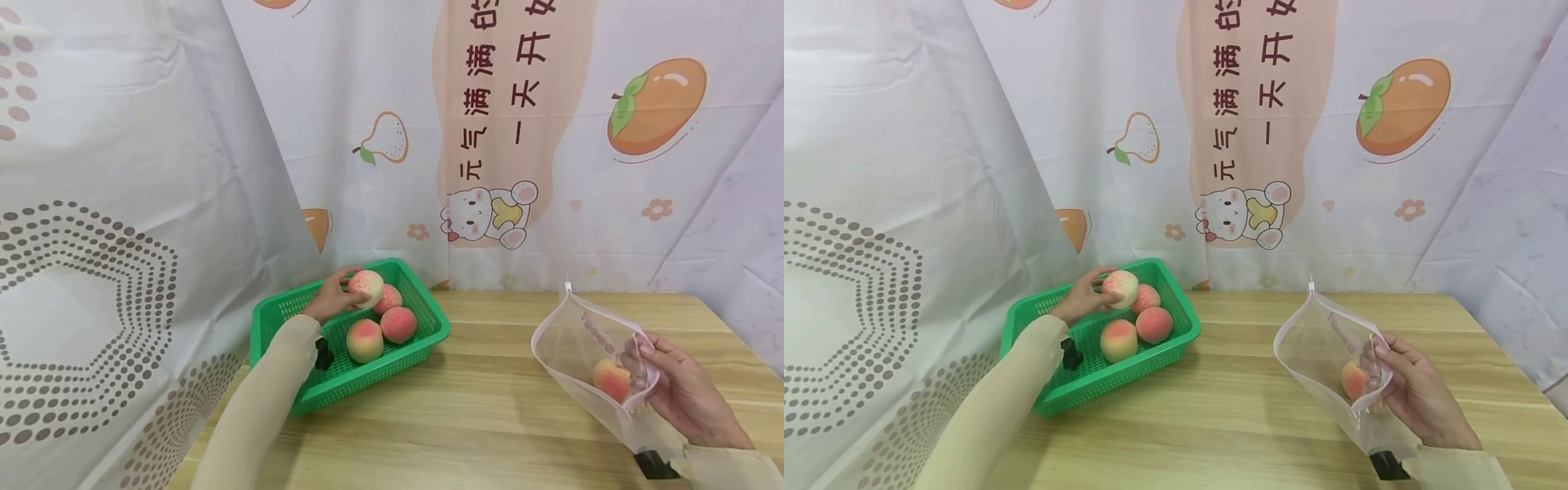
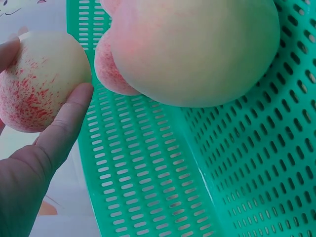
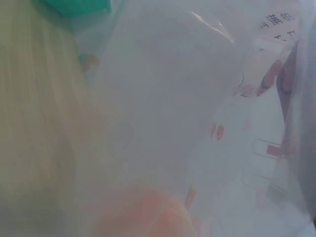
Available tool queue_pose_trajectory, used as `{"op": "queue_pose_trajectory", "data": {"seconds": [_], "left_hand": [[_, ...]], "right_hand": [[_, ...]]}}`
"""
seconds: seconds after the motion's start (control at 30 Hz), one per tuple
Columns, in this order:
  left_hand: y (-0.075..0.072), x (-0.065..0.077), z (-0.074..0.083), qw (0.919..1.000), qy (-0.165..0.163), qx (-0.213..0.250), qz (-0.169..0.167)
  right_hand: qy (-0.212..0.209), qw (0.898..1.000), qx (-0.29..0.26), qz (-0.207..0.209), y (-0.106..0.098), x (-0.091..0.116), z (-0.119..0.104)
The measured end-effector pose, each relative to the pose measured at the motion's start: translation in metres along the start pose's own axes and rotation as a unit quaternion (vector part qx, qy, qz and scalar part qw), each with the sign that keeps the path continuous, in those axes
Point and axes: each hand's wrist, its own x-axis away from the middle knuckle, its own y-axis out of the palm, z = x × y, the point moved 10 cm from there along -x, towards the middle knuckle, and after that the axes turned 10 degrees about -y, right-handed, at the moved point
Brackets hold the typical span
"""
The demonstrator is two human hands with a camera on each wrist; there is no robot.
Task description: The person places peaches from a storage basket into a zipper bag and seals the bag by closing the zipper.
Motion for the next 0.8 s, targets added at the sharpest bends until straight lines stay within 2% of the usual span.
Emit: {"op": "queue_pose_trajectory", "data": {"seconds": [0.47,0.63,0.8], "left_hand": [[0.009,0.007,0.019,0.9997,0.021,-0.002,-0.010],[0.013,0.009,0.023,0.9996,0.024,-0.014,-0.009],[0.017,0.007,0.026,0.9990,0.040,-0.011,-0.015]], "right_hand": [[0.003,1.000,-0.003,0.005,0.000,-0.001,0.001],[0.003,1.000,-0.002,0.006,-0.001,-0.001,0.001],[0.003,1.000,0.000,0.008,-0.001,-0.001,0.001]]}}
